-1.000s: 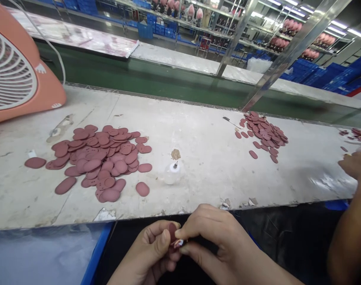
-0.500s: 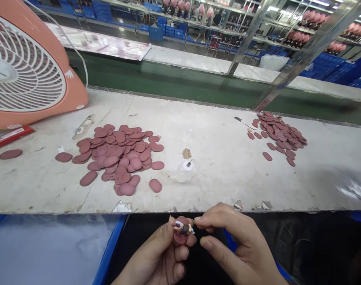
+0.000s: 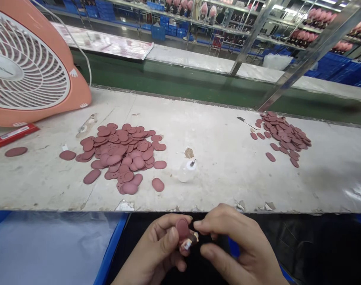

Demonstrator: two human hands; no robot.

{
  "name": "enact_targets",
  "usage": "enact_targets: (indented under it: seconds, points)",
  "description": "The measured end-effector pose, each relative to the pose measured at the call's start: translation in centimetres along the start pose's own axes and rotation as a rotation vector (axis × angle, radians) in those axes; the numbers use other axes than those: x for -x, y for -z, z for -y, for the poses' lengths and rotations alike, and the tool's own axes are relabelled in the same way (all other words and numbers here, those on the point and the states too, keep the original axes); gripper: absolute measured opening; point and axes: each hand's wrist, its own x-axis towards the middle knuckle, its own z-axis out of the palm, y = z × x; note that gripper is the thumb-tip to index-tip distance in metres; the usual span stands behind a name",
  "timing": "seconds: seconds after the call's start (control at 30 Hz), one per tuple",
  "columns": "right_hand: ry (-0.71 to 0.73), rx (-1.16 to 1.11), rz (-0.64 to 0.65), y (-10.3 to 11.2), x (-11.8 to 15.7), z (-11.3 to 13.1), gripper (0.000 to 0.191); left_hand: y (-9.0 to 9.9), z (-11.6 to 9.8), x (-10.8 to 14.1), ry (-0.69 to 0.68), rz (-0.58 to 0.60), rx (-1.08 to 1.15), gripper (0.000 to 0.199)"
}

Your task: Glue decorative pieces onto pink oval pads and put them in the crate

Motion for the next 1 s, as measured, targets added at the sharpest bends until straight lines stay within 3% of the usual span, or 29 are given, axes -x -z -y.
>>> enact_targets:
  seconds: [0.2,0.37,0.5,0.6,0.7,0.87,1.0]
  points:
    - [0.179,0.090,0.055,-0.3,-0.3,-0.2,0.026,-0.6,-1.0,1.1,-0.099,-0.016,-0.123,0.027]
    - [0.241,0.130,0.032,-1.8,-0.7,-0.5,0.023,0.3,-0.5,1.3,-0.201,-0.047,-0.149,0.036]
    - [0.347,0.343,-0.180,-4.5,-0.5,-1.5,0.030,2.2,0.8,1.9,-0.516,-0.274,-0.199,0.044]
    - [0.507,0.443,-0.313,-6.7,-1.1,-2.2,0.031,3.4,1.2,2.9,-0.634,-0.385,-0.238,0.042]
    - [0.619,0.459,-0.249,-8.5,-2.3,-1.8,0.029,3.8,1.1,3.9,-0.670,-0.452,-0.214,0.032]
    - [0.687,0.487,-0.192,-10.9,-3.5,0.4,0.025,4.8,0.6,5.4,-0.738,-0.588,-0.198,0.022]
    - [0.676,0.485,-0.257,-11.6,-1.9,0.8,0.048,8.9,-0.2,6.4,-0.742,-0.839,-0.374,0.029]
